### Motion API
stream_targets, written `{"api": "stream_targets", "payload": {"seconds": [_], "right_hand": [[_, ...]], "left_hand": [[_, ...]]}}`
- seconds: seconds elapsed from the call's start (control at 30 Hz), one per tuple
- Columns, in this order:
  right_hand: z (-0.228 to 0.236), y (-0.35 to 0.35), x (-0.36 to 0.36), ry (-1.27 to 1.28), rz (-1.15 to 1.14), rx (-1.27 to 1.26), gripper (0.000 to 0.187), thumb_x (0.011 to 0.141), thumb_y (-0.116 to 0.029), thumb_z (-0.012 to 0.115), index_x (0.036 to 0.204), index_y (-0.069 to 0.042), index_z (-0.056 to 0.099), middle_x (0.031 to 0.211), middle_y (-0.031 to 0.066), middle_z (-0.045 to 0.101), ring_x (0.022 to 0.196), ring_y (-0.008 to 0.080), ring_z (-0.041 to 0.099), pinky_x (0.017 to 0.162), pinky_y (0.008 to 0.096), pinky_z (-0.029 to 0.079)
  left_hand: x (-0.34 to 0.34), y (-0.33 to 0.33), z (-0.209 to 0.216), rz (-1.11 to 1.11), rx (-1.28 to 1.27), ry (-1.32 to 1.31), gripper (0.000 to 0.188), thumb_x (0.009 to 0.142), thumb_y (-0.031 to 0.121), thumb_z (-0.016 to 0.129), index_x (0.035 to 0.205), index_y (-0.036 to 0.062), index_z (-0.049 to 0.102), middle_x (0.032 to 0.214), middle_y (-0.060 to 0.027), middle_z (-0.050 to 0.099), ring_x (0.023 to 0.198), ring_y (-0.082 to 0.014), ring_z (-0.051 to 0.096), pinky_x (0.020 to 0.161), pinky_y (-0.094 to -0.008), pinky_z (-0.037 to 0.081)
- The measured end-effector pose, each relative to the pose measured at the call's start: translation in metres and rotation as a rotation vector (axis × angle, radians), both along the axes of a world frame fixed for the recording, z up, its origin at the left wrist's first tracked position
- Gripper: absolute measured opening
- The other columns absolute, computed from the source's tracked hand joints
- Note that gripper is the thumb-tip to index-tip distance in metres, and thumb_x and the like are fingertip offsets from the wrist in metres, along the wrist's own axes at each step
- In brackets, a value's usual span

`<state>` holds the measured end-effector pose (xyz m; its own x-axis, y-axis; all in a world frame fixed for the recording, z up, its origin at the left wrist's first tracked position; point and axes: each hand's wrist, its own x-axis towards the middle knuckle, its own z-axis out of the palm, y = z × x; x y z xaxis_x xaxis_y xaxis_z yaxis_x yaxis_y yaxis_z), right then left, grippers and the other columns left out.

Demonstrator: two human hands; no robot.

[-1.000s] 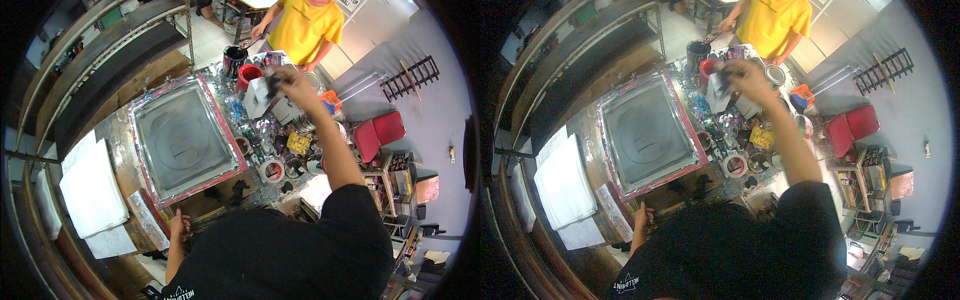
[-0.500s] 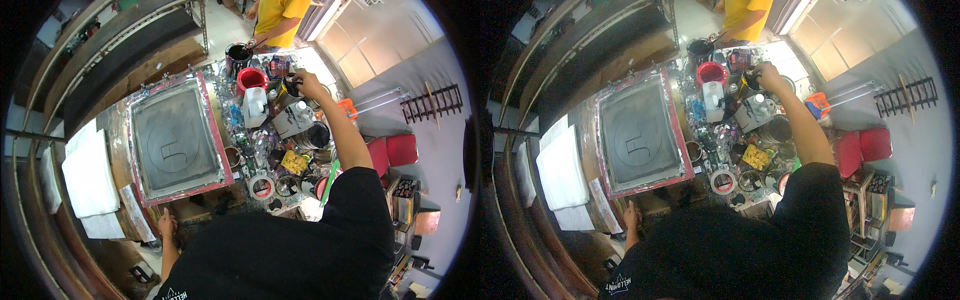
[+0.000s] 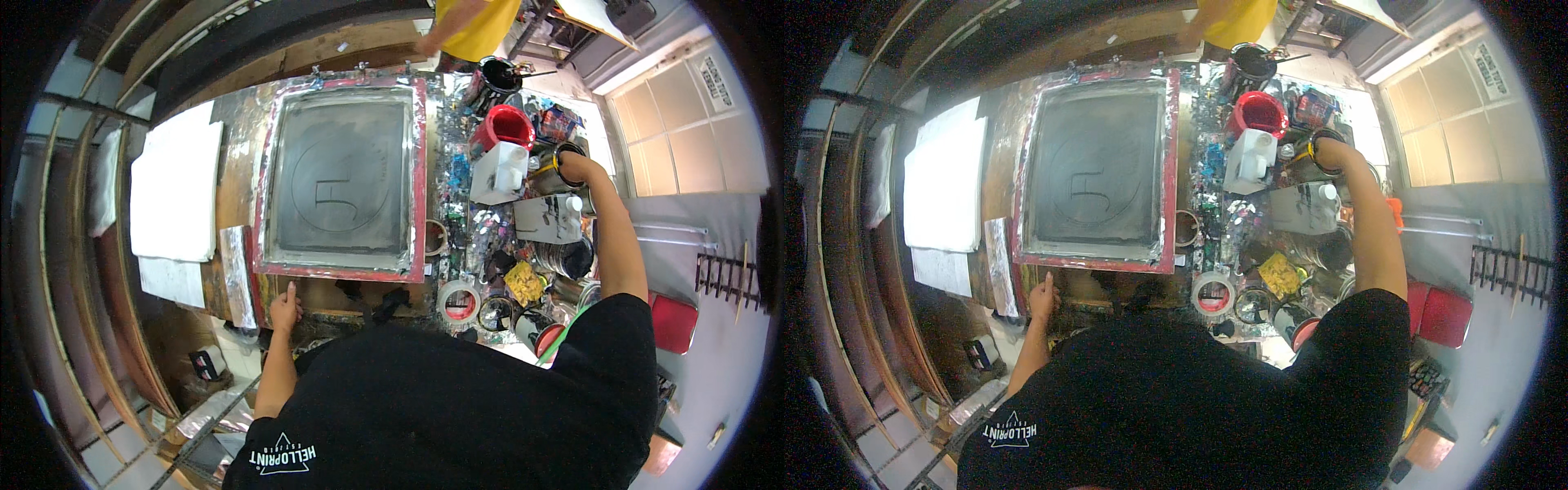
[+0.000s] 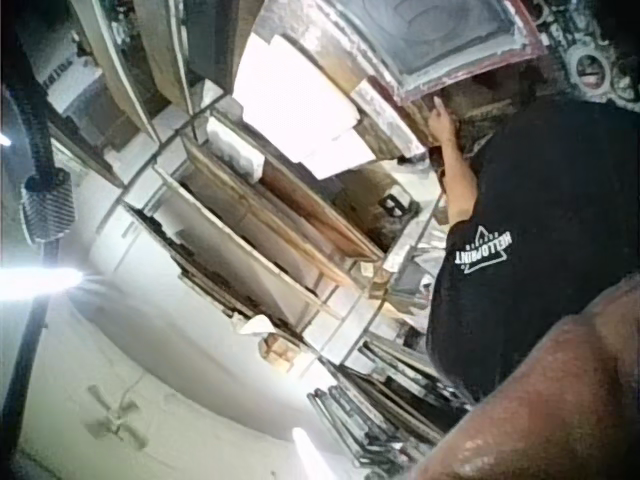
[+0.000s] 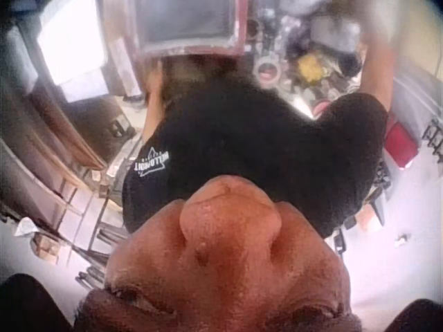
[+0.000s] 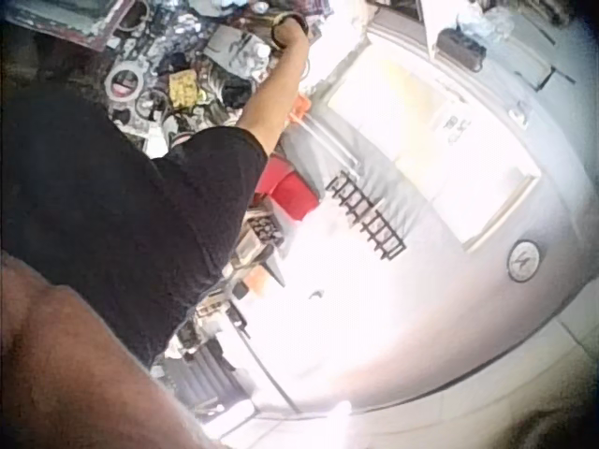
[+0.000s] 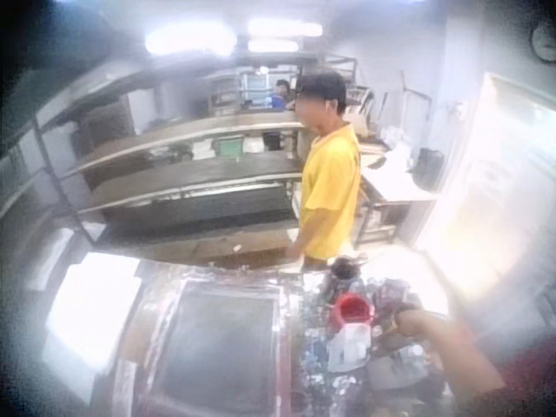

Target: The person wipes ink from a screen printing frame using a cloth and a scraper, applies liquid from a container to the screen, and continues wiping the surface to remove residue.

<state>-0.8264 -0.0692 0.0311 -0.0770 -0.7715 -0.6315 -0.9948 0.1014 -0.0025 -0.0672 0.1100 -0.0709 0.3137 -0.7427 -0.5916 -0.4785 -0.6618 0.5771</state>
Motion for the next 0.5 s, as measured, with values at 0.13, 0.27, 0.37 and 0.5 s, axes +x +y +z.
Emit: {"api": "stream_targets", "payload": {"seconds": [0.13,0.27,0.37,0.5], "right_hand": [[-0.023,-0.008,-0.016,0.034,-0.068,-0.042,0.021,0.081,-0.004,0.054,0.094,0.003,0.068,0.098,0.0254,0.069,0.09,0.0398,0.068,0.076,0.0466,0.052],[-0.043,0.006,-0.038,0.013,0.031,-0.259,0.018,0.082,-0.005,0.051,0.088,0.004,0.065,0.086,0.0229,0.067,0.076,0.0325,0.063,0.068,0.0441,0.05],[-0.025,0.003,-0.028,-0.094,0.082,-0.184,0.018,0.084,-0.009,0.052,0.087,0.004,0.064,0.078,0.0169,0.065,0.067,0.0238,0.058,0.063,0.0406,0.048],[0.024,0.008,-0.002,-0.42,-0.239,-0.122,0.021,0.088,-0.016,0.055,0.088,0.002,0.066,0.075,0.0086,0.063,0.066,0.0167,0.055,0.06,0.0364,0.047]], "left_hand": [[0.001,0.0,-0.004,0.002,-0.001,-0.037,0.067,0.093,0.061,0.055,0.071,-0.002,0.062,0.052,-0.0096,0.057,0.042,-0.0156,0.054,0.044,-0.0294,0.043],[-0.003,-0.003,0.0,-0.006,-0.018,-0.002,0.067,0.093,0.061,0.055,0.071,-0.0022,0.062,0.051,-0.0093,0.057,0.042,-0.0156,0.055,0.043,-0.0293,0.043],[0.0,0.002,-0.001,0.011,-0.034,-0.004,0.068,0.093,0.061,0.055,0.072,-0.0022,0.062,0.052,-0.0094,0.057,0.042,-0.0156,0.054,0.043,-0.0294,0.042],[0.007,0.011,-0.013,0.05,-0.078,0.003,0.068,0.093,0.062,0.055,0.074,-0.0026,0.063,0.054,-0.0096,0.058,0.042,-0.0153,0.054,0.043,-0.0298,0.042]]}}
